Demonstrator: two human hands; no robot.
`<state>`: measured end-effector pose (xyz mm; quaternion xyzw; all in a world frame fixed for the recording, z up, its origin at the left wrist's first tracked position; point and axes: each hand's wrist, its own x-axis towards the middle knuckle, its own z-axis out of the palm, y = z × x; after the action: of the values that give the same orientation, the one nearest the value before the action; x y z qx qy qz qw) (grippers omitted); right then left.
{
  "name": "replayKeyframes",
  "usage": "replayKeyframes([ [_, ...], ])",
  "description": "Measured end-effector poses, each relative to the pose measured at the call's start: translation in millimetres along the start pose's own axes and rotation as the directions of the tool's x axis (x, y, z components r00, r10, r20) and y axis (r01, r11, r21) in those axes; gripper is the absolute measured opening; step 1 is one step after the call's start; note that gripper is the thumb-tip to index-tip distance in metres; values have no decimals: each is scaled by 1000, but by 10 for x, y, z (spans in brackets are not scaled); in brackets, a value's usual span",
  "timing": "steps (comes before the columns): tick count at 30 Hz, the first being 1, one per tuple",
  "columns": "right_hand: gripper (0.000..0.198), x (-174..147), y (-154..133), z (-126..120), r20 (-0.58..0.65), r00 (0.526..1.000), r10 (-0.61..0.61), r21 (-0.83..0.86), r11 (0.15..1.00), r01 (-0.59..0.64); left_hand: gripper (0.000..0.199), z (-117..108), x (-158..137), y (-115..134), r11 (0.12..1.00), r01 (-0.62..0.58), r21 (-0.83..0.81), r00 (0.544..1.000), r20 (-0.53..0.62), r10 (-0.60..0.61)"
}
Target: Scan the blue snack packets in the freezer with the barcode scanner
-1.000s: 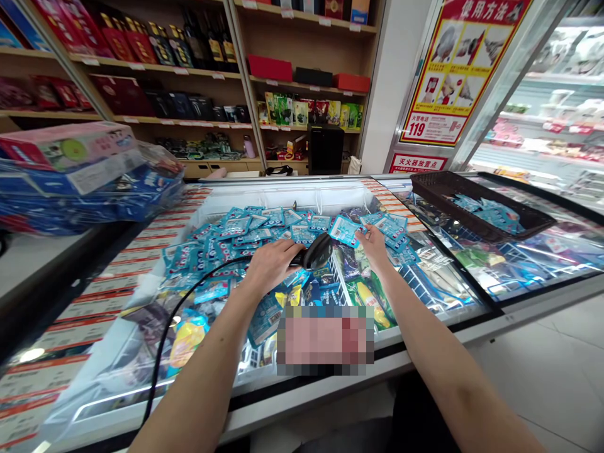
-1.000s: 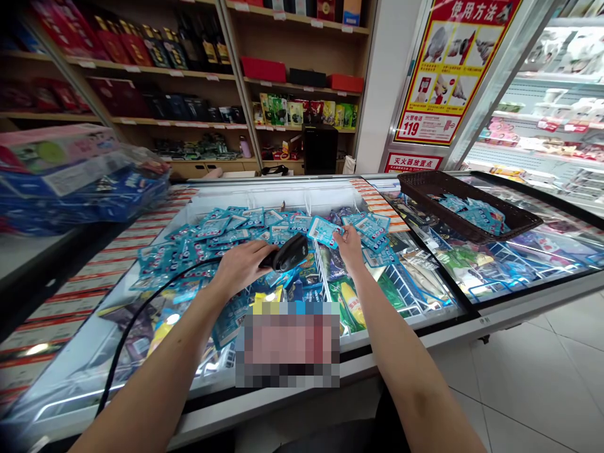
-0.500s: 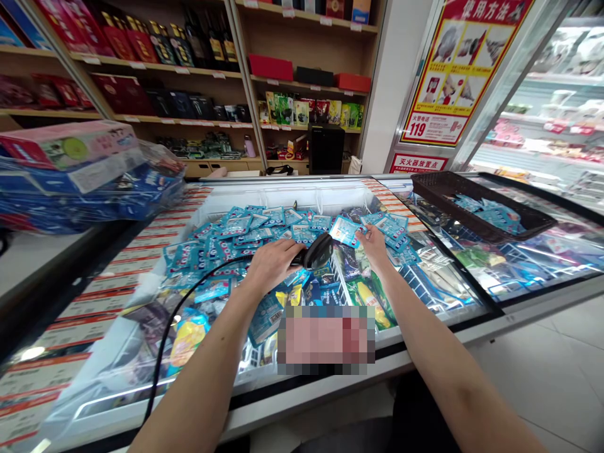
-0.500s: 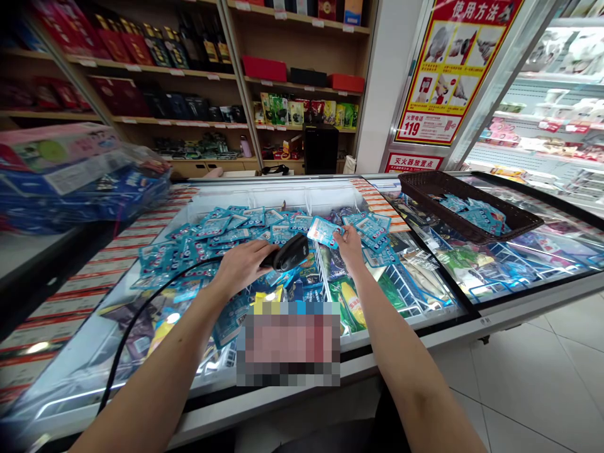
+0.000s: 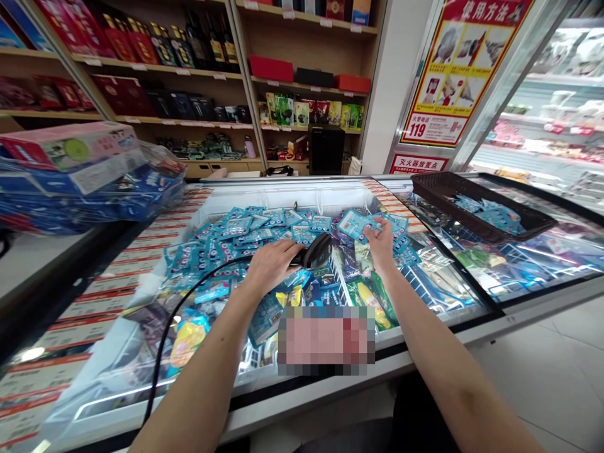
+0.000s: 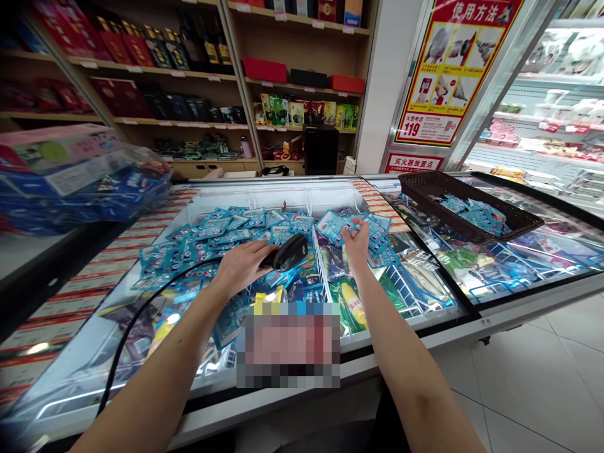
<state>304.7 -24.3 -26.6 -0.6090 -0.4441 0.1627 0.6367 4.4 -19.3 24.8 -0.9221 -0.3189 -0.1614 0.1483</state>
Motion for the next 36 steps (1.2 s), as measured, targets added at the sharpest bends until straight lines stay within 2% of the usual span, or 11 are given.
replayKeyframes([
  [4,46,106,-12,-178,-135,990,-49,-12,999,47,38,-17,-15,-24,1000,23,17,1000,9,-23],
  [7,45,175,-2,-307,-198,979,-52,-69,997,39,38,-20,-31,-48,999,41,19,999,0,-41],
  [10,47,190,-17,-396,-208,975,-74,-280,960,13,37,-27,-44,-69,999,49,24,999,6,-49],
  [12,48,172,-41,-427,-205,975,-90,-467,884,-16,36,-33,-49,-78,998,51,28,999,9,-51],
  [15,48,128,-75,-436,-189,974,-128,-659,752,-29,37,-35,-53,-88,998,54,30,999,9,-54],
  [19,48,85,-80,-416,-172,971,-166,-774,633,-29,36,-27,-55,-94,998,65,15,998,1,-65],
  [28,49,5,-33,-305,9,972,-236,-864,487,126,35,-49,-63,-99,997,74,18,997,6,-74],
  [36,49,-11,10,-304,100,966,-240,-872,447,201,36,-49,-65,-105,996,84,27,996,5,-84],
])
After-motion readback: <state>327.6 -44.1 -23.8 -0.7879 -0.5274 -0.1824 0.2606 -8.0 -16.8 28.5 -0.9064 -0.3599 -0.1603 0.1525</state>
